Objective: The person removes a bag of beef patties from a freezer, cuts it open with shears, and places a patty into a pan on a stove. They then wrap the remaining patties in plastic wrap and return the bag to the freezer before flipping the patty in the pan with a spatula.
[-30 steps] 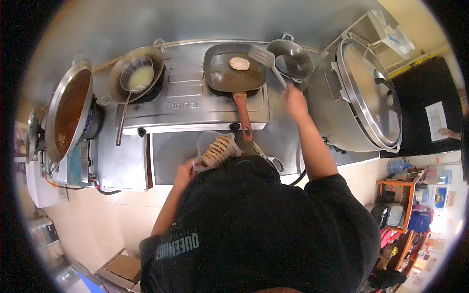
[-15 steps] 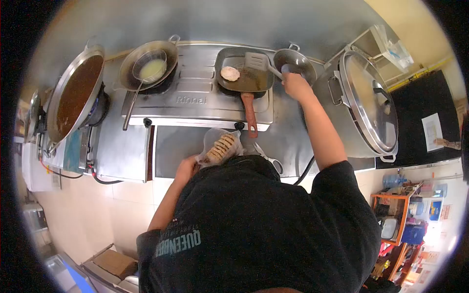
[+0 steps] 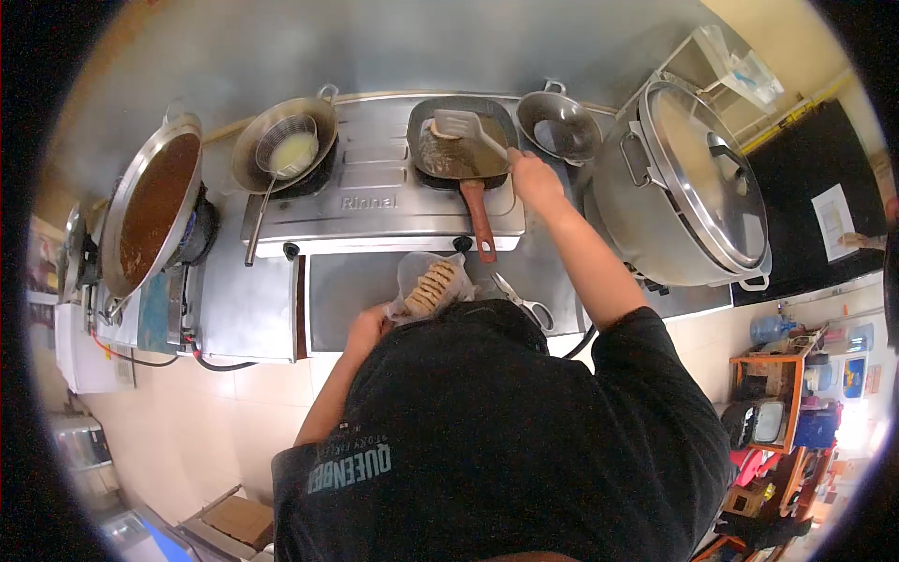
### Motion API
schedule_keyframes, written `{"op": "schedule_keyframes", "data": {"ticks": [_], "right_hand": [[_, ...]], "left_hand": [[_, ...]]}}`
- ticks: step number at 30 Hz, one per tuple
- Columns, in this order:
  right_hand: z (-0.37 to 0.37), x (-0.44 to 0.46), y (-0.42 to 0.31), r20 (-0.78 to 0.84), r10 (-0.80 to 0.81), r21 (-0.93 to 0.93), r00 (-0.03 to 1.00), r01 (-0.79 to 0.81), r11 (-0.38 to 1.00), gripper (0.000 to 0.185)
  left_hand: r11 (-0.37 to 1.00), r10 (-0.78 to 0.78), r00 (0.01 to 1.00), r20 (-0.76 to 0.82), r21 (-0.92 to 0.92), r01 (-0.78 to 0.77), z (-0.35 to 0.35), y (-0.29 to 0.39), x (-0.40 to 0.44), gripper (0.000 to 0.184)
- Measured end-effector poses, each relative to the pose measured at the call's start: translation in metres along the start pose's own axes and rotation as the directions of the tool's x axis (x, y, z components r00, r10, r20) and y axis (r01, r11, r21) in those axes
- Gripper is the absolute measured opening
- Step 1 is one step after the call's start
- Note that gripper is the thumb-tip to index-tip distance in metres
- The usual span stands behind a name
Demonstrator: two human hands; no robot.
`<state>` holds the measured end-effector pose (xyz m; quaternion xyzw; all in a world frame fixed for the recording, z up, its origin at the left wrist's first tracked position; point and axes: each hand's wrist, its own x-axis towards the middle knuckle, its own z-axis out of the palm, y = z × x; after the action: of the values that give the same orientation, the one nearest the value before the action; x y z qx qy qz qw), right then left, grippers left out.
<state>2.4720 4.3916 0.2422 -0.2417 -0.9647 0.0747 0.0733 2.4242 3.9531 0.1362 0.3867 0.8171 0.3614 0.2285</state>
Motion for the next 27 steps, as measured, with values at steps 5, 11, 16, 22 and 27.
{"op": "schedule_keyframes", "data": {"ticks": [5,11,16,22,27], "right_hand": [[-0.019,0.011,0.006,-0.082,0.068,-0.034,0.994,-0.072,0.997,0.039],[-0.007,0.030,0.012,-0.080,-0.059,-0.215,0.995,0.041,0.976,0.050],[-0.027,0.012,0.031,-0.054,0.041,-0.253,0.998,-0.054,0.966,0.056],[-0.072,-0.034,0.021,0.087,-0.004,-0.322,0.996,0.032,0.946,0.053],[-0.079,-0.017,-0.001,-0.044,-0.036,-0.227,0.998,0.025,0.974,0.052]], "left_hand": [[0.997,-0.057,0.995,0.078,-0.039,0.060,-0.008,0.008,0.002,0.025],[0.996,0.038,0.999,0.023,-0.086,-0.036,0.010,-0.020,0.006,0.024],[0.990,0.053,0.998,0.021,-0.131,-0.050,0.014,-0.032,0.008,0.025],[0.987,0.021,0.999,0.026,-0.157,-0.017,0.006,-0.012,0.004,0.027],[0.996,0.012,0.997,0.070,-0.093,-0.006,0.001,-0.007,0.005,0.023]]}}
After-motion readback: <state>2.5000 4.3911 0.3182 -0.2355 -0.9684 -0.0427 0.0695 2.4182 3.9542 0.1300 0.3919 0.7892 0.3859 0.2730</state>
